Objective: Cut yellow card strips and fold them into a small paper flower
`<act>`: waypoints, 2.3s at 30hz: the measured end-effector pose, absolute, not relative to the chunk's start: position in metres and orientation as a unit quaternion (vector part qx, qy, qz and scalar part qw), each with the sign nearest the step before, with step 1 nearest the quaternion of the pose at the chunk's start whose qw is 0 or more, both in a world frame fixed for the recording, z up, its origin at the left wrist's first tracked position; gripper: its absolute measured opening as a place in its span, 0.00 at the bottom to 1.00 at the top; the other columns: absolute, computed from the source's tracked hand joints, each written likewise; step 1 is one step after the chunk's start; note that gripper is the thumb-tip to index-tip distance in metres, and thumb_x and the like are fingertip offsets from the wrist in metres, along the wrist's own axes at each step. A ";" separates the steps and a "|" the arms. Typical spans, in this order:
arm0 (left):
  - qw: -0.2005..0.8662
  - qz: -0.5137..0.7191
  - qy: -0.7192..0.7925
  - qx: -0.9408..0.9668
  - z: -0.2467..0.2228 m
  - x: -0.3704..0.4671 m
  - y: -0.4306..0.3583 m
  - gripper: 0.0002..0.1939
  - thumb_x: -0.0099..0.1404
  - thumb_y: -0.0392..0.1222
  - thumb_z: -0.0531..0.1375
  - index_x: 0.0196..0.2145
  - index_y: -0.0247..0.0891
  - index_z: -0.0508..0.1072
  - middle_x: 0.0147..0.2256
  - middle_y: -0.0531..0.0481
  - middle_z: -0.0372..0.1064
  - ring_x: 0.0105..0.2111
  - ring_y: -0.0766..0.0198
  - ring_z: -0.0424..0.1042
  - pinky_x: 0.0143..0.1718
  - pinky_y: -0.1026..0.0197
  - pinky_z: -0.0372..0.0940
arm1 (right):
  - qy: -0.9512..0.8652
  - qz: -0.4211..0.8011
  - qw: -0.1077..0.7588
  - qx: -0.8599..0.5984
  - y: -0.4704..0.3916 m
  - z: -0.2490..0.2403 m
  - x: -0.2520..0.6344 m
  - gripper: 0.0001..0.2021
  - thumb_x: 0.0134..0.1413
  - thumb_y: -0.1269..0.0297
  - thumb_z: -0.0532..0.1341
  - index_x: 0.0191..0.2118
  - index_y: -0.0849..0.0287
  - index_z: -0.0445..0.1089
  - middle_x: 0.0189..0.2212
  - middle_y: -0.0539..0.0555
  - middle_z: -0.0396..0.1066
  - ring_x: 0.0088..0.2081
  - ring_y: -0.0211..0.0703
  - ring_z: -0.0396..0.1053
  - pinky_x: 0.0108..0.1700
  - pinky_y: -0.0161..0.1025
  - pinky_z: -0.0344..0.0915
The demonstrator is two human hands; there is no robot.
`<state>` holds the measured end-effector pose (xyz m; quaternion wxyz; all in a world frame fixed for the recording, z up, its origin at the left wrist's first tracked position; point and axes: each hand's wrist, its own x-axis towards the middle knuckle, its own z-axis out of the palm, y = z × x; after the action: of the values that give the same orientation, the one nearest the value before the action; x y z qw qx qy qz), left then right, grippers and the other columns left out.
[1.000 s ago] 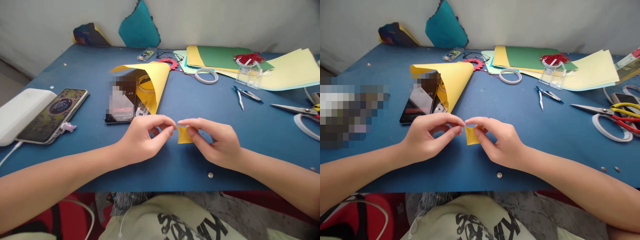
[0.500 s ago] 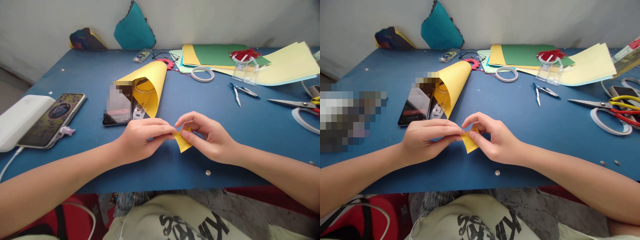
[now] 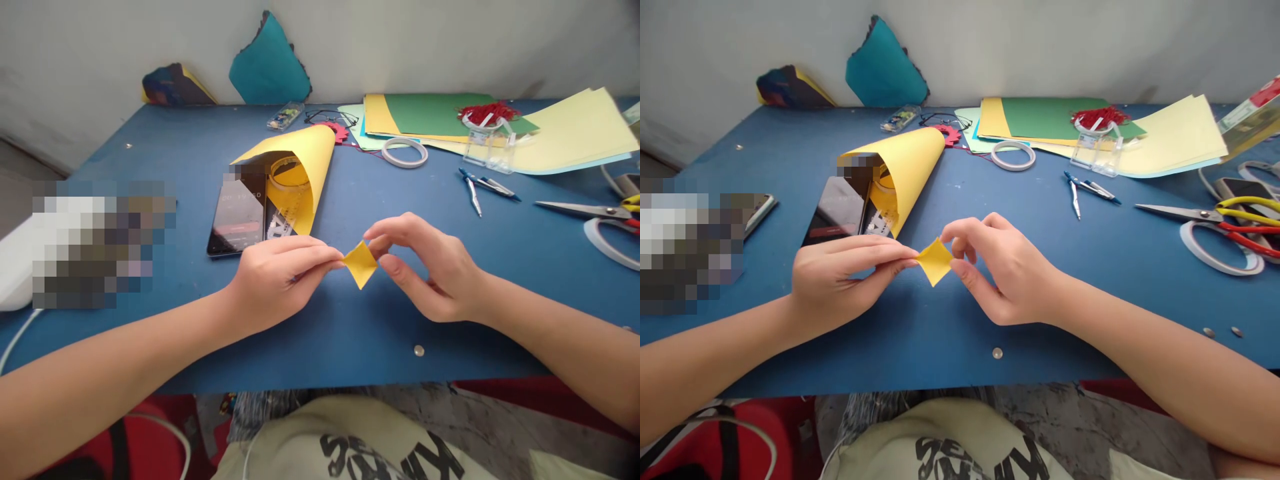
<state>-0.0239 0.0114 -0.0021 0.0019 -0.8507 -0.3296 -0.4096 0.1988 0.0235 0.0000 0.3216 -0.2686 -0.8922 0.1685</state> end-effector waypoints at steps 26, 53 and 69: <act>0.029 -0.378 -0.363 -0.851 -0.005 -0.026 0.014 0.04 0.59 0.33 0.61 0.30 0.38 0.77 0.30 0.52 0.77 0.26 0.68 0.74 0.34 0.69 0.70 | -0.901 -0.064 0.341 -0.260 0.027 -0.005 0.197 0.01 0.56 0.69 0.61 0.35 0.57 0.68 0.22 0.48 0.73 0.21 0.35 0.67 0.32 0.36 0.65; -0.101 -0.311 -0.340 -0.882 -0.019 -0.016 0.016 0.06 0.62 0.33 0.58 0.34 0.32 0.75 0.29 0.48 0.70 0.31 0.65 0.68 0.34 0.64 0.65 | -0.918 0.024 0.268 -0.292 0.024 -0.018 0.191 0.07 0.61 0.71 0.54 0.36 0.64 0.68 0.28 0.55 0.71 0.30 0.40 0.67 0.33 0.37 0.65; -0.268 -0.327 -0.442 -0.791 -0.012 -0.006 0.013 0.06 0.57 0.31 0.62 0.31 0.37 0.79 0.24 0.55 0.65 0.24 0.73 0.63 0.24 0.68 0.57 | -0.898 0.171 0.231 -0.333 0.028 -0.005 0.193 0.07 0.58 0.73 0.56 0.36 0.59 0.72 0.32 0.51 0.74 0.32 0.36 0.70 0.35 0.32 0.65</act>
<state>-0.0059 0.0134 -0.0125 -0.2683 -0.7907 -0.4423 -0.3273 0.1935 0.0275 -0.0050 0.2311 -0.3332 -0.8979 0.1713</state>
